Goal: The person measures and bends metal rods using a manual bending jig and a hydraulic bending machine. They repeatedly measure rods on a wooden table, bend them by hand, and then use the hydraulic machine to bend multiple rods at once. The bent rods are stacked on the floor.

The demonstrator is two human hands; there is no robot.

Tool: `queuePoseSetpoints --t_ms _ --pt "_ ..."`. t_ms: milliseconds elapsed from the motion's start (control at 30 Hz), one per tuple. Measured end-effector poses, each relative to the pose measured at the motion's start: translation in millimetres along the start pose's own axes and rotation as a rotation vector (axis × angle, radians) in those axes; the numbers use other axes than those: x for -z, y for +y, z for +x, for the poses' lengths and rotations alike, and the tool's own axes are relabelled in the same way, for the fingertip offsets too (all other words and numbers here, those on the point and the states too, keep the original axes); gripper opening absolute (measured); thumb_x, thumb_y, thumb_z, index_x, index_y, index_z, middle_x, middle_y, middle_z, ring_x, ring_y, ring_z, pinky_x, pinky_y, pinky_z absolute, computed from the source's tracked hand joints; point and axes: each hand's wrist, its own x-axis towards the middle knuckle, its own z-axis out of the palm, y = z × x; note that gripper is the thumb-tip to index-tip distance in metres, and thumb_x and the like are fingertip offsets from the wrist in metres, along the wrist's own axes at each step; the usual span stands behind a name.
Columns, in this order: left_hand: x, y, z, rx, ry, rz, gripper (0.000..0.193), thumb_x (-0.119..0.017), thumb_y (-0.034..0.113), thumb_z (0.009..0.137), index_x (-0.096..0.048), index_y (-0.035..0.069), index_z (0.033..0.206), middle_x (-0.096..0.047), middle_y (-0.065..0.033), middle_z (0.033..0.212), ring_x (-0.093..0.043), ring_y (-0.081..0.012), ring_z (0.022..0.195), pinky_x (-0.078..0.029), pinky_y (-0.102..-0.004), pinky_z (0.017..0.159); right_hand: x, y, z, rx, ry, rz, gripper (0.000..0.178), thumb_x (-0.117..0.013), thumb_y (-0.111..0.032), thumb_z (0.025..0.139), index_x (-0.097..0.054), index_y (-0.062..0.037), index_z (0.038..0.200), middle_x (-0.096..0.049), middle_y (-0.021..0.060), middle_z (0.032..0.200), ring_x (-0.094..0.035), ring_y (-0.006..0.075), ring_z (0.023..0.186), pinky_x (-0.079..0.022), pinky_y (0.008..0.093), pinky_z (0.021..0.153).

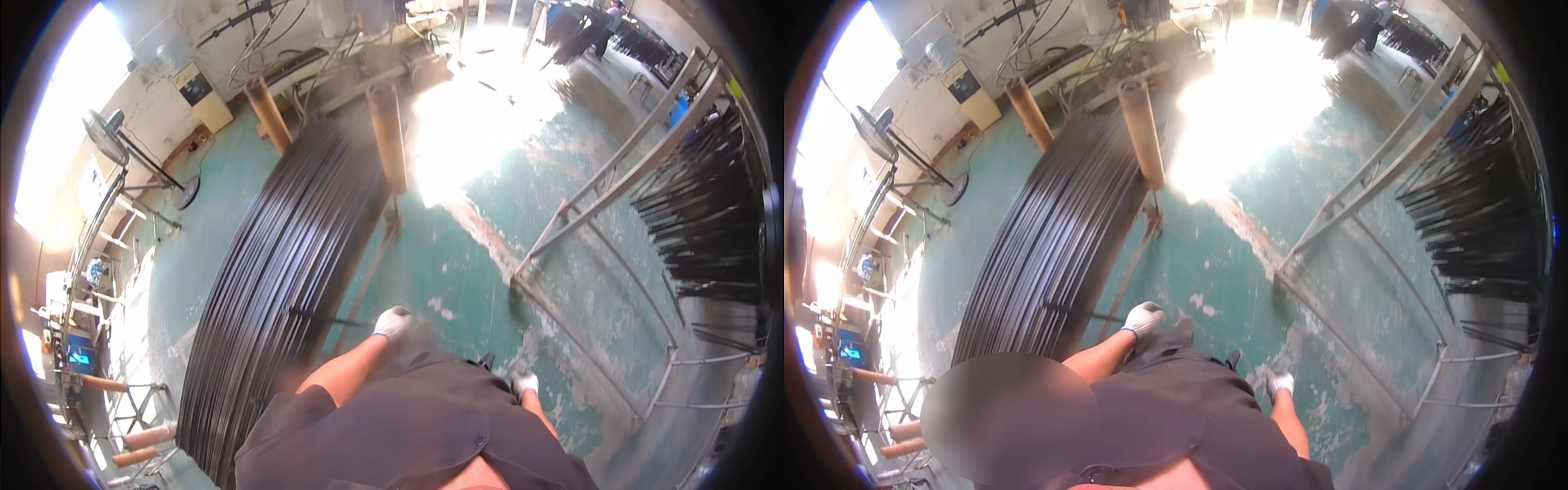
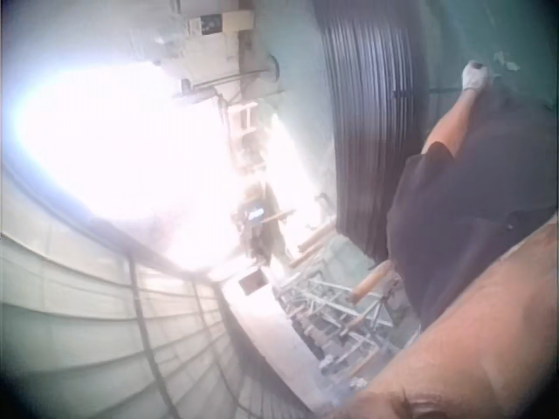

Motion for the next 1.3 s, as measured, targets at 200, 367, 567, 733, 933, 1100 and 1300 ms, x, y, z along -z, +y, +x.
queuePoseSetpoints --t_ms 200,367,567,733,933,1100,1300 --pt "48 153 125 -0.104 0.0 -0.03 0.038 -0.068 0.027 0.098 -0.075 0.0 0.124 -0.079 -0.0158 0.122 -0.072 -0.026 0.119 -0.053 -0.0369 0.106 30 -24 77 -0.017 -0.204 -0.063 0.025 -0.066 -0.02 0.095 -0.077 -0.0018 0.108 -0.075 0.0126 0.088 -0.07 0.0293 0.072 -0.055 0.0437 0.065" --pt "36 232 219 -0.077 -0.025 -0.128 0.037 -0.069 0.026 0.098 -0.075 0.0 0.125 -0.078 -0.0166 0.123 -0.072 -0.0257 0.12 -0.053 -0.037 0.107 31 -126 165 -0.136 -0.155 -0.224 0.039 -0.075 -0.035 0.092 -0.082 -0.009 0.119 -0.08 0.014 0.122 -0.076 0.0329 0.115 -0.058 0.0431 0.097" --pt "-8 300 308 0.029 -0.007 -0.155 0.037 -0.072 0.024 0.096 -0.076 -0.003 0.121 -0.079 -0.0117 0.107 -0.073 -0.0178 0.089 -0.059 -0.0345 0.087 64 -321 322 0.068 -0.207 -0.24 0.039 -0.076 -0.033 0.091 -0.082 -0.0051 0.118 -0.08 0.0192 0.118 -0.077 0.035 0.112 -0.059 0.0428 0.098" --pt "28 411 368 -0.15 0.051 -0.16 0.039 -0.072 0.025 0.099 -0.073 -0.001 0.129 -0.078 -0.0151 0.122 -0.071 -0.0228 0.116 -0.052 -0.0357 0.107 104 -564 420 0.407 -0.146 -0.317 0.041 -0.08 -0.029 0.088 -0.08 -0.0006 0.118 -0.081 0.0211 0.111 -0.078 0.0312 0.108 -0.059 0.0415 0.097" --pt "49 450 486 0.055 0.207 -0.43 0.037 -0.074 0.025 0.096 -0.076 0.0 0.124 -0.079 -0.0124 0.109 -0.073 -0.022 0.1 -0.056 -0.034 0.092 102 -867 466 0.849 -0.117 -0.143 0.025 -0.078 -0.02 0.094 -0.08 -0.0024 0.112 -0.082 0.0146 0.106 -0.078 0.026 0.099 -0.059 0.0388 0.09" --pt "82 494 593 0.127 0.146 -0.691 0.032 -0.076 0.023 0.096 -0.077 -0.001 0.118 -0.077 -0.0082 0.099 -0.07 -0.0158 0.088 -0.056 -0.0322 0.081 69 -1060 463 1.078 -0.256 -0.061 0.026 -0.076 -0.019 0.099 -0.077 -0.0009 0.118 -0.081 0.0138 0.11 -0.076 0.0236 0.102 -0.059 0.0376 0.093" --pt "175 526 739 -0.008 0.379 -0.725 0.025 -0.072 0.015 0.098 -0.074 0.0 0.118 -0.075 -0.0055 0.098 -0.068 -0.0139 0.085 -0.056 -0.0311 0.077 40 -1282 421 1.346 -0.315 -0.217 0.028 -0.077 -0.022 0.097 -0.077 -0.0028 0.118 -0.081 0.0161 0.113 -0.076 0.0263 0.108 -0.058 0.0388 0.098"
